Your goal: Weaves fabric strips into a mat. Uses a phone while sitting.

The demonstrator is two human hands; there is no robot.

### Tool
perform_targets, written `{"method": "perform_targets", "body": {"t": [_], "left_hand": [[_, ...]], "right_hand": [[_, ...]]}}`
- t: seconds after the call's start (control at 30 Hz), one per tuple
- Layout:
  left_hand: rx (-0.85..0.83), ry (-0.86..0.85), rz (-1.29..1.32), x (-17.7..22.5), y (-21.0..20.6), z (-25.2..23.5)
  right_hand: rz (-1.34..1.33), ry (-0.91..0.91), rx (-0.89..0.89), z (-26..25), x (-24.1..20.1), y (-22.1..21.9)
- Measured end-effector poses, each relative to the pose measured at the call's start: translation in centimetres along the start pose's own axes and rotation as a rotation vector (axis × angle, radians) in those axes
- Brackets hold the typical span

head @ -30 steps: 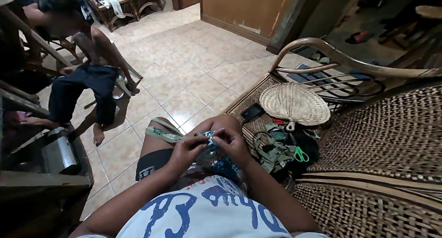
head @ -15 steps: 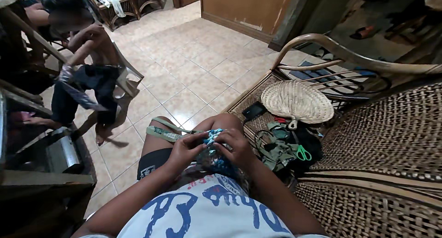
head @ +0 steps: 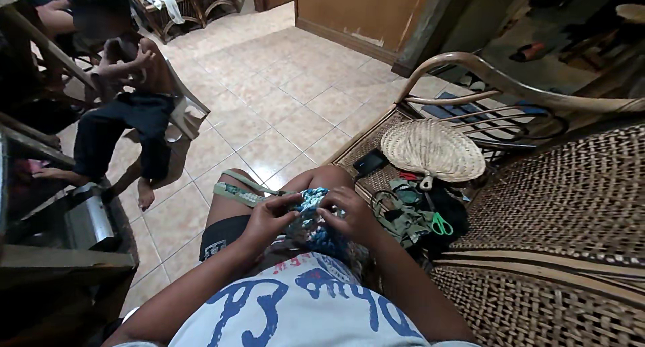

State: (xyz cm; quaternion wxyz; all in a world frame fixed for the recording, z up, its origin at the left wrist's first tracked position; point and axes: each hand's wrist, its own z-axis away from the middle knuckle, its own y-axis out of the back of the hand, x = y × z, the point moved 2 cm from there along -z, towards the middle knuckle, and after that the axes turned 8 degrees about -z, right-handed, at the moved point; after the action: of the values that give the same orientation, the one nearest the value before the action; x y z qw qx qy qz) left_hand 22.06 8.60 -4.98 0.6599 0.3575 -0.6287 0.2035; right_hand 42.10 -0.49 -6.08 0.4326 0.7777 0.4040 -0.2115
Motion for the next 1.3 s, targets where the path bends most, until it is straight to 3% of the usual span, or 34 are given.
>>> {"method": "perform_targets", "body": {"t": [0.3,0.5,0.7,0.83,1.0,1.13,1.3], "left_hand": [[0.012,0.048,0.040,0.4,-0.1,0.0],[0.020,-0.043,-0.042,0.8,-0.3,0.0],[0.087,-0.200,-0.156,0.4,-0.3,-0.1],[0.120,-0.145,-0.090,0.5,-0.4,-0.1],[0.008,0.018,-0.069,0.7,0.0,0.1],[-0.051,0.030,0.009,0.7,0.1,0.5],[-0.001,-0.016,0.018,0.2,0.3,0.5]], "right_hand": [[-0.057,-0.077,-0.006,-0.2,0.2,-0.3],[-0.197,-0.149,-0.030,-1.1,0.5,-2.1],[-0.496,-0.447,-0.060,-2.1,-1.0,-3.0],[-0.704,-0.609,-0.011,-2.1,-1.7,-3.0],[-0.747,-0.566,0.100,-1.9,-1.7,-2.9],[-0.674,-0.436,0.108,-1.6,-1.3,-3.2],[-0.739,-0.451,0.116,-1.5,-1.5,-3.2]]}}
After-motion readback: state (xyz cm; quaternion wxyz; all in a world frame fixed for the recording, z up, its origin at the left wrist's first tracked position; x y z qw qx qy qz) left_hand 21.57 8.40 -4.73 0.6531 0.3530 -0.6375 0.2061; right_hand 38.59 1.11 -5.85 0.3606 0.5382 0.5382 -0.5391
